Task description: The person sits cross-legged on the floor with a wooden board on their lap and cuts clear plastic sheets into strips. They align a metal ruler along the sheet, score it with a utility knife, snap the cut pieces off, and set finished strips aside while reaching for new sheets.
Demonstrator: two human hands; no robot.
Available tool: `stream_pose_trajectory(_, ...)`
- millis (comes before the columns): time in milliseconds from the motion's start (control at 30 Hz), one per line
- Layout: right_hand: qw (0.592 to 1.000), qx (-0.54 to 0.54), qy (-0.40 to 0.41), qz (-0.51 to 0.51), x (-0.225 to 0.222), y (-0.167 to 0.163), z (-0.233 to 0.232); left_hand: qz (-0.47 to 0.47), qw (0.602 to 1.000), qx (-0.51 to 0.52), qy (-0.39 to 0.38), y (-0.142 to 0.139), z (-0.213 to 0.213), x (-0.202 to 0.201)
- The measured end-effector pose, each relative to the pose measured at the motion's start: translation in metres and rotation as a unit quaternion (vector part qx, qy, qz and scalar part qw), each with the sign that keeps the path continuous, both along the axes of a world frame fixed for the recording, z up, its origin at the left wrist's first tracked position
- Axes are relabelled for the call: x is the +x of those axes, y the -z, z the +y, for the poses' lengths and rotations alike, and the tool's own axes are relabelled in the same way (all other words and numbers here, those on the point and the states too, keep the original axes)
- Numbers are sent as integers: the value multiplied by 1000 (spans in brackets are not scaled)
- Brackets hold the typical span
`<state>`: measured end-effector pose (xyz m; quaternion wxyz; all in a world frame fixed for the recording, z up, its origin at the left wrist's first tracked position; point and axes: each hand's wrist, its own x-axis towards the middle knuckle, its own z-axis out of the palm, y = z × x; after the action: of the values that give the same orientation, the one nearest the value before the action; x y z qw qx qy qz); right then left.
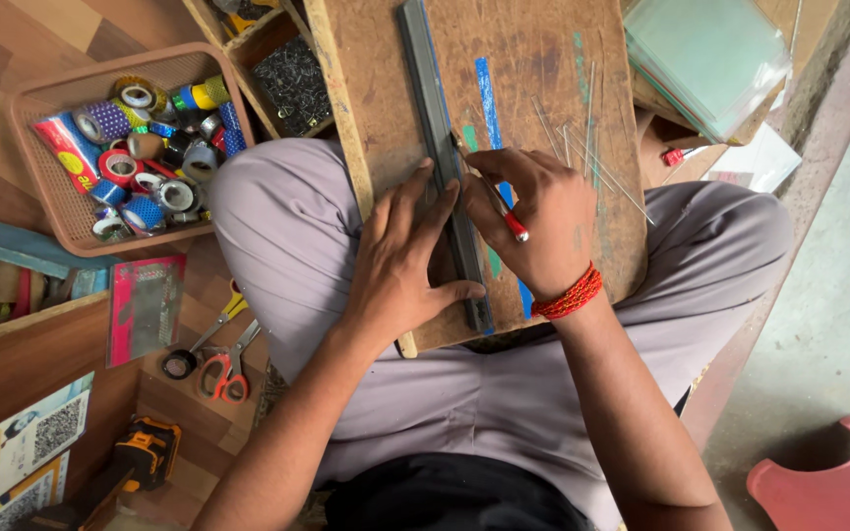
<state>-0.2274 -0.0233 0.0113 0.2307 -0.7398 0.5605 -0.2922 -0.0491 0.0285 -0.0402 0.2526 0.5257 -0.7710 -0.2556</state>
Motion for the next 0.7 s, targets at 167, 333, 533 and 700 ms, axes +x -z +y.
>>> stream_pose_trajectory(167, 1000, -10, -14, 24, 6, -6, -3, 15, 1000, -3, -2, 2, 1, 3)
stream_pose_trajectory(333, 996, 24, -29, 77, 7, -10, -26, 0, 1000, -7, 3, 3, 1, 2)
stream_pose_trajectory(533, 994, 32, -59, 87, 0, -27, -1, -3, 1000, 1, 5, -1, 1, 2)
stream_pose_trajectory(700, 991, 100, -48, 80, -9, -44, 76, 13, 1000, -28, 2, -1, 3, 4)
